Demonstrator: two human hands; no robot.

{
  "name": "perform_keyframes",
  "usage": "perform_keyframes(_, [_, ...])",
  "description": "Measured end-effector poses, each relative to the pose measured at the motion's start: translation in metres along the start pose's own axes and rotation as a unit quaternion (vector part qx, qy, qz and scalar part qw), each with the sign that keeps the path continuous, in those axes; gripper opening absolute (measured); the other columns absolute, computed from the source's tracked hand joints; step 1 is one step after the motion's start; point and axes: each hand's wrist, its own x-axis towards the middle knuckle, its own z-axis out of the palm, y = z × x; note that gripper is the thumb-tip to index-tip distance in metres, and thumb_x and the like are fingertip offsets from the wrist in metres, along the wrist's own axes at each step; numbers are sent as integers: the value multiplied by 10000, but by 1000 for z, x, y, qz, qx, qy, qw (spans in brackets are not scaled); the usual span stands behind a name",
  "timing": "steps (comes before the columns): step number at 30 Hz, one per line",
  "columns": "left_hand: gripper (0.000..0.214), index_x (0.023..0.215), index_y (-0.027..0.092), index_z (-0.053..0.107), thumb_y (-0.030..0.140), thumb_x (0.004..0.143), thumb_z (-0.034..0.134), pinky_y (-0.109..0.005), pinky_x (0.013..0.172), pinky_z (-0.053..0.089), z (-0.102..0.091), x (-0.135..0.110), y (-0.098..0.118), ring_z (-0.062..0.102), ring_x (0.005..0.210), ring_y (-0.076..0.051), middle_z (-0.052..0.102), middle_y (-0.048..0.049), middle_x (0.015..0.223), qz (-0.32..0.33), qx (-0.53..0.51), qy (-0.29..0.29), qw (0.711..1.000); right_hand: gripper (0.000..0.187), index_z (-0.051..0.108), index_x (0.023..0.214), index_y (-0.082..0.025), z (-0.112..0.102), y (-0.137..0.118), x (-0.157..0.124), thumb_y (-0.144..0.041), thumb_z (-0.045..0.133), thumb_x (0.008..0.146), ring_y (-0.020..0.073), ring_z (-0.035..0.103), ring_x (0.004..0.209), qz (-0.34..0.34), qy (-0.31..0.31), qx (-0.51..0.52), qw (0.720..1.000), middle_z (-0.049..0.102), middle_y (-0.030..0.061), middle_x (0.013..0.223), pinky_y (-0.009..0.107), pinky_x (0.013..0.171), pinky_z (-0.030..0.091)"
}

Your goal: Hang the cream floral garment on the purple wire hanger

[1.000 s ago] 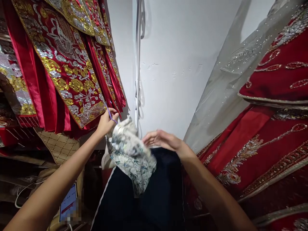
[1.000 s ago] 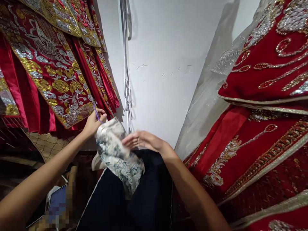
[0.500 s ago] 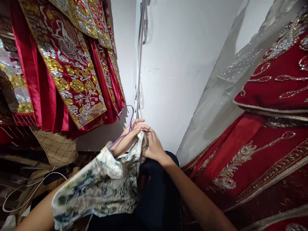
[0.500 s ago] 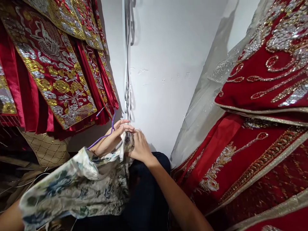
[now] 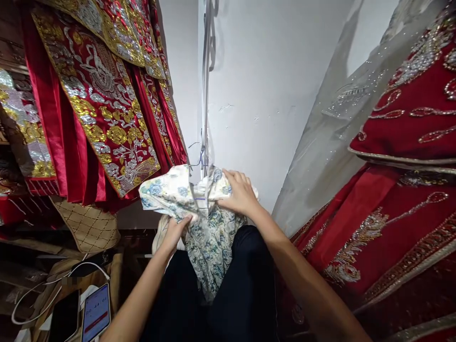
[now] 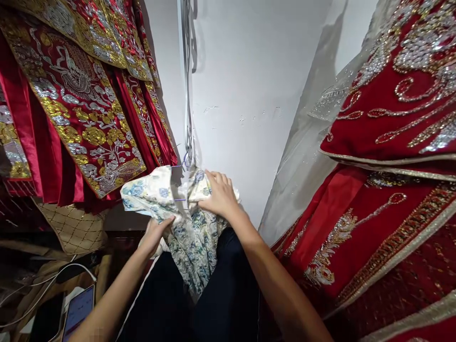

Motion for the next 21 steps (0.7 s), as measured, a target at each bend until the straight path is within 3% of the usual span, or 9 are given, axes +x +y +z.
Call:
perform_keyframes(2, [552, 1265, 206, 575, 358, 756, 727, -422, 1097, 405, 2, -5, -21, 552, 1267, -292, 611, -103, 1344, -31, -23, 39, 998, 909, 381, 1482, -264, 2, -15, -11, -408, 744, 661, 376, 281, 1398, -36, -9, 85, 996, 426, 105, 1477, 539, 1124, 252])
perform_keyframes(4, [626, 1344, 225, 521, 385, 772, 720, -432, 1087, 421, 0, -15, -39, 526, 1301, -303, 565, -103, 1403, -80, -45, 57, 994, 787, 428, 1446, -283, 11, -28, -29, -416, 717, 726, 335, 281, 1417, -13, 15, 192, 981, 441, 80, 1479, 493, 1124, 279])
perform_keyframes(7, [659, 1351, 216, 537, 406, 758, 753, -426, 1093, 422, -7, -28, -53, 520, 1309, -316, 592, -123, 1371, -141, -52, 41, 988, 398, 625, 1132, -209, 52, -45, -63, -461, 623, 824, 253, 592, 1060, 152, 121, 328, 924, 654, 97, 1120, 369, 907, 462])
perform_keyframes(9, [626, 1311, 202, 578, 395, 748, 771, -435, 1101, 414, -11, -35, -54, 546, 1284, -315, 641, -129, 1305, -149, -63, 21, 987, 344, 604, 836, -187, 92, -57, -83, -514, 510, 884, 180, 566, 673, 294, 171, 362, 868, 612, 37, 734, 293, 642, 455])
perform_keyframes(10, [604, 1288, 192, 598, 389, 745, 777, -445, 1106, 408, -12, -37, -52, 559, 1271, -313, 658, -131, 1279, -145, -70, 7, 987, 381, 561, 733, -196, 113, -63, -91, -540, 495, 883, 158, 507, 582, 330, 155, 363, 857, 548, 4, 625, 273, 569, 409])
perform_keyframes(12, [570, 1250, 171, 628, 375, 741, 785, -459, 1120, 390, -14, -42, -47, 572, 1256, -307, 670, -134, 1262, -127, -85, -21, 988, 438, 471, 597, -217, 146, -74, -101, -572, 528, 845, 136, 431, 512, 359, 91, 341, 864, 459, -31, 524, 257, 513, 338])
perform_keyframes(14, [550, 1232, 166, 646, 362, 738, 790, -458, 1136, 372, -15, -47, -42, 573, 1257, -302, 662, -130, 1279, -114, -95, -36, 988, 456, 425, 545, -224, 166, -81, -107, -569, 552, 815, 134, 423, 511, 365, 44, 315, 875, 441, -40, 502, 250, 509, 314])
perform_keyframes(16, [521, 1212, 174, 663, 362, 743, 787, -459, 1141, 369, -18, -50, -38, 576, 1252, -302, 663, -119, 1280, -117, -93, -40, 988, 432, 433, 550, -224, 172, -82, -111, -550, 538, 813, 137, 444, 526, 373, 20, 325, 869, 463, -40, 508, 244, 514, 316])
perform_keyframes(21, [368, 1030, 162, 729, 383, 741, 783, -470, 1112, 405, -24, -51, -33, 612, 1195, -327, 741, -120, 1089, -147, -63, -31, 987, 394, 509, 607, -219, 169, -78, -139, -541, 499, 834, 135, 451, 465, 386, -75, 434, 811, 509, -26, 479, 245, 486, 327])
